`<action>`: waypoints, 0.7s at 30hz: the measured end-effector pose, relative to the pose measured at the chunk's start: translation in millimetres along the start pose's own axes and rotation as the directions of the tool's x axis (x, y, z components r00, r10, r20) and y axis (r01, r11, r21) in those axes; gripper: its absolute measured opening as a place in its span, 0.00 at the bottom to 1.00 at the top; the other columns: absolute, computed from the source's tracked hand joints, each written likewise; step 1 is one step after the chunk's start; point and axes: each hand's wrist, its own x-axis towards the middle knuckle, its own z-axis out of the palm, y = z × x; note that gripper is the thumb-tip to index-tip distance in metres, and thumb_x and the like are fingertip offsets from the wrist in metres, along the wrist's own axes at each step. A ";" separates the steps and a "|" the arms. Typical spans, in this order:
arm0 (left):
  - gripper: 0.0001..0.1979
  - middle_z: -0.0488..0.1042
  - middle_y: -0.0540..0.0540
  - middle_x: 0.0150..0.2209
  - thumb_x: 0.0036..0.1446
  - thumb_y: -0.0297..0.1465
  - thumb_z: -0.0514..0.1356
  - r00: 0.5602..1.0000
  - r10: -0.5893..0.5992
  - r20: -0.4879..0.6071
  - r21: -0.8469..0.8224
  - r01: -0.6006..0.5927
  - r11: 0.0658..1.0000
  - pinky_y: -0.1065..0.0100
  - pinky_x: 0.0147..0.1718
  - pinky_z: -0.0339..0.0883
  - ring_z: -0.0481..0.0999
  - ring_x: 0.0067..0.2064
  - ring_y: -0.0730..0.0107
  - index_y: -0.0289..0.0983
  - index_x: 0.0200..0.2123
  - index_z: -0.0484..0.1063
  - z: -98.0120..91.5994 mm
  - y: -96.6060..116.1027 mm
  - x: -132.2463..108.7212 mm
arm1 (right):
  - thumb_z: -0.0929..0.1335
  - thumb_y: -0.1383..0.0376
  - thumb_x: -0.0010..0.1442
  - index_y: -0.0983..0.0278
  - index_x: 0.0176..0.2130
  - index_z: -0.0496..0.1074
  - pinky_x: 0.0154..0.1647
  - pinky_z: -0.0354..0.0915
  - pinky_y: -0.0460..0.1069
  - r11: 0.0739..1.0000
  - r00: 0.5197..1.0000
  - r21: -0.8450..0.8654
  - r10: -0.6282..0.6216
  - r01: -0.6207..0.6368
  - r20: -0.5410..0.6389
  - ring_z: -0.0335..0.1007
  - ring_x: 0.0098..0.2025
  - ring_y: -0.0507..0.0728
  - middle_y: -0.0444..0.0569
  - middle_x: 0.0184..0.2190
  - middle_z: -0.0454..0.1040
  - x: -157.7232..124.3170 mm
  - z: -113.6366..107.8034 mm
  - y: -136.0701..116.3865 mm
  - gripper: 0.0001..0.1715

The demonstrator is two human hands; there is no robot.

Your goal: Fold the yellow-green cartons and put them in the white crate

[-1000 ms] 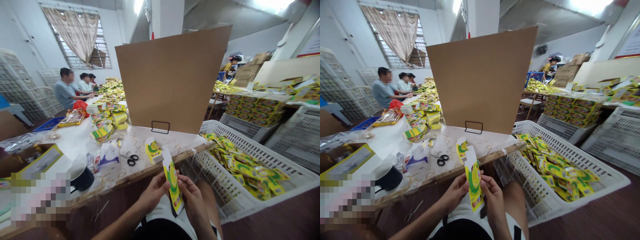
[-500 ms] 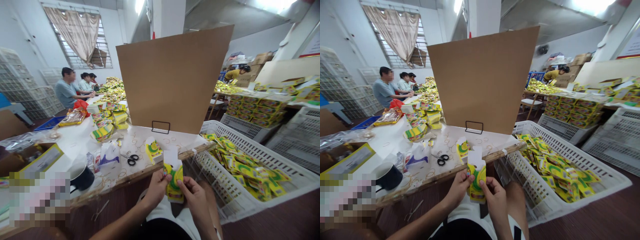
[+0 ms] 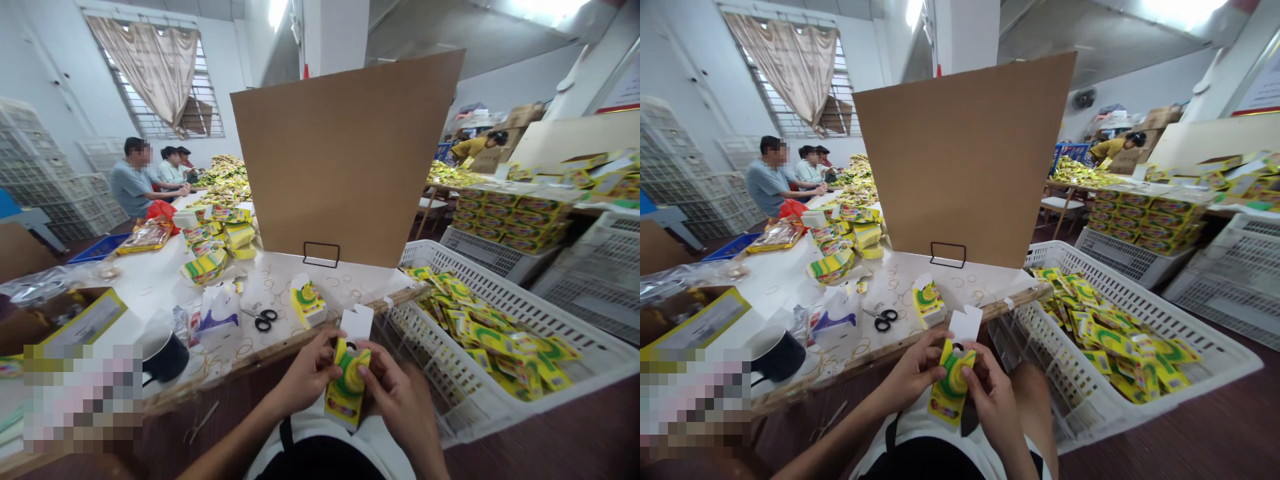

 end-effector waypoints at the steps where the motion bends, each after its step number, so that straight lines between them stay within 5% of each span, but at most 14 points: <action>1: 0.22 0.74 0.49 0.31 0.50 0.27 0.64 0.999 -0.020 0.032 -0.033 0.021 0.999 0.69 0.34 0.65 0.75 0.33 0.68 0.38 0.48 0.62 -0.3 1.3 -1.0 | 0.68 0.56 0.54 0.60 0.41 0.73 0.37 0.71 0.49 0.999 1.000 -0.051 -0.018 0.018 -0.007 0.75 0.37 0.60 0.49 0.35 0.79 -0.2 -1.4 -3.9 0.16; 5: 0.20 0.74 0.49 0.31 0.48 0.30 0.67 0.992 -0.063 0.105 -0.133 0.077 0.988 0.70 0.33 0.64 0.75 0.32 0.70 0.38 0.42 0.61 1.5 4.0 -4.7 | 0.66 0.55 0.55 0.60 0.30 0.77 0.25 0.69 0.47 0.977 0.994 -0.198 -0.095 0.083 -0.049 0.74 0.27 0.58 0.48 0.27 0.79 -0.3 -4.9 -11.9 0.14; 8: 0.33 0.75 0.47 0.33 0.48 0.32 0.67 0.991 -0.071 0.111 -0.153 0.087 0.984 0.70 0.33 0.64 0.76 0.34 0.68 0.41 0.54 0.54 1.6 3.8 -6.3 | 0.67 0.56 0.55 0.60 0.27 0.77 0.31 0.69 0.49 0.967 0.984 -0.216 -0.155 0.134 -0.083 0.74 0.31 0.59 0.49 0.28 0.79 -0.4 -3.6 -11.0 0.13; 10: 0.41 0.76 0.45 0.35 0.48 0.33 0.67 0.985 -0.079 0.150 -0.163 0.104 0.981 0.68 0.35 0.65 0.77 0.36 0.66 0.42 0.60 0.46 0.8 3.7 -6.5 | 0.68 0.56 0.53 0.60 0.32 0.76 0.34 0.70 0.50 0.974 0.977 -0.181 -0.160 0.133 -0.142 0.75 0.33 0.60 0.49 0.29 0.79 -1.0 -0.8 -8.8 0.11; 13: 0.36 0.76 0.43 0.37 0.48 0.32 0.67 0.980 -0.083 0.183 -0.159 0.113 0.981 0.65 0.38 0.66 0.77 0.39 0.62 0.39 0.57 0.54 -0.1 3.7 -6.2 | 0.69 0.56 0.52 0.59 0.43 0.73 0.35 0.70 0.51 0.989 0.958 -0.113 -0.125 0.099 -0.257 0.75 0.33 0.60 0.49 0.31 0.79 -1.6 2.4 -5.5 0.18; 18: 0.22 0.75 0.47 0.34 0.51 0.26 0.63 1.000 -0.019 -0.014 0.050 0.020 0.999 0.70 0.35 0.65 0.75 0.36 0.68 0.39 0.50 0.64 0.1 1.6 -6.6 | 0.64 0.53 0.57 0.61 0.32 0.79 0.44 0.67 0.53 0.969 0.969 -0.177 -0.200 0.174 -0.147 0.72 0.43 0.62 0.54 0.38 0.77 0.1 -3.9 -4.1 0.19; 21: 0.23 0.75 0.47 0.36 0.51 0.22 0.60 0.996 0.008 -0.084 0.198 0.009 0.980 0.71 0.35 0.66 0.74 0.36 0.68 0.39 0.51 0.65 1.5 -0.3 -7.9 | 0.68 0.53 0.52 0.61 0.36 0.78 0.33 0.68 0.50 0.980 0.993 -0.186 -0.084 0.068 -0.080 0.72 0.31 0.59 0.49 0.27 0.76 -0.2 -5.2 -5.6 0.17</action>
